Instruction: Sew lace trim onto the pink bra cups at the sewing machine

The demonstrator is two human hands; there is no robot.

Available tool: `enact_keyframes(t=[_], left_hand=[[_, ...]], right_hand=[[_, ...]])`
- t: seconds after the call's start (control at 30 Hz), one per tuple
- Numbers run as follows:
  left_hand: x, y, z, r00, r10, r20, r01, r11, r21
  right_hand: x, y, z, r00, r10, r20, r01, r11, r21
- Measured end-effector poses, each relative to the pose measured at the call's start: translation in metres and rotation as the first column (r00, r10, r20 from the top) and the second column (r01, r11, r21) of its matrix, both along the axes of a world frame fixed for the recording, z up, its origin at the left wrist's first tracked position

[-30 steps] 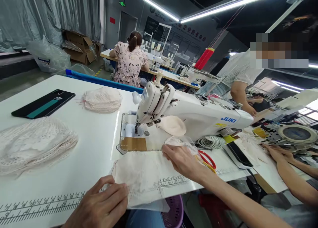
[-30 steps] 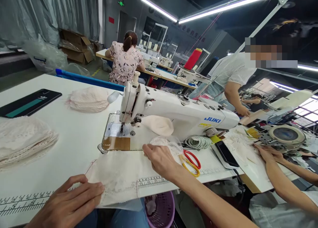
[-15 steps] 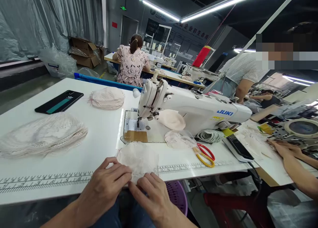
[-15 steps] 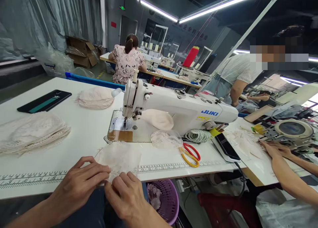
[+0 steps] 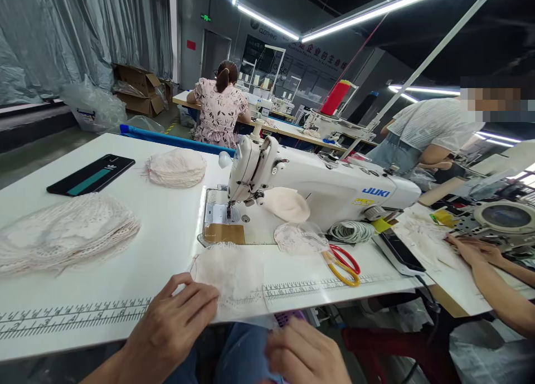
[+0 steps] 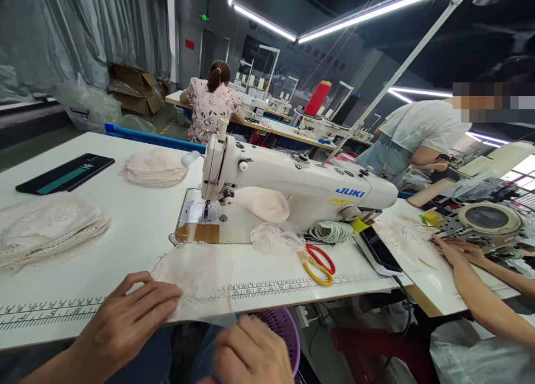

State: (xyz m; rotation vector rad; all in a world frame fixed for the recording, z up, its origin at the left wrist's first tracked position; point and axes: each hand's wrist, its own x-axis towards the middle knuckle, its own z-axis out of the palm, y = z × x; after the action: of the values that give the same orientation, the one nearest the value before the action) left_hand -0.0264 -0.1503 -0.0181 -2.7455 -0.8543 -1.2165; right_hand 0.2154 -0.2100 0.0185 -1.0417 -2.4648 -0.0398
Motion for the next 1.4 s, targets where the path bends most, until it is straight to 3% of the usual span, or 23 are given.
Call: enact_keyframes(t=[0.07, 0.2, 0.37, 0.67, 1.03, 1.4], left_hand=[[0.002, 0.001, 0.003, 1.000, 0.004, 0.014, -0.004, 1.000, 0.010], [0.006, 0.002, 0.009, 0.998, 0.041, 0.048, -0.043, 0.999, 0.033], [0.007, 0.001, 0.005, 0.995, 0.072, 0.075, -0.076, 0.996, 0.051], [0.007, 0.000, -0.003, 0.996, 0.061, 0.065, -0.068, 0.991, 0.117], [0.005, -0.002, -0.015, 0.996, 0.049, 0.077, -0.053, 0.997, 0.059], [0.009, -0.002, -0.007, 0.994, 0.076, 0.076, -0.084, 0.992, 0.098]], right_hand=[[-0.024, 0.020, 0.002, 0.999, -0.004, -0.048, 0.008, 0.997, 0.082], [-0.051, 0.044, -0.009, 0.996, -0.022, -0.089, 0.030, 0.995, 0.092], [-0.043, 0.042, -0.024, 0.994, -0.053, -0.090, 0.066, 0.987, 0.144], [-0.043, 0.043, -0.021, 0.991, -0.028, -0.133, 0.047, 0.988, 0.145], [-0.042, 0.043, -0.024, 0.996, 0.003, -0.093, 0.008, 0.993, 0.115], [-0.040, 0.043, -0.026, 0.999, -0.013, -0.037, 0.017, 0.993, 0.118]])
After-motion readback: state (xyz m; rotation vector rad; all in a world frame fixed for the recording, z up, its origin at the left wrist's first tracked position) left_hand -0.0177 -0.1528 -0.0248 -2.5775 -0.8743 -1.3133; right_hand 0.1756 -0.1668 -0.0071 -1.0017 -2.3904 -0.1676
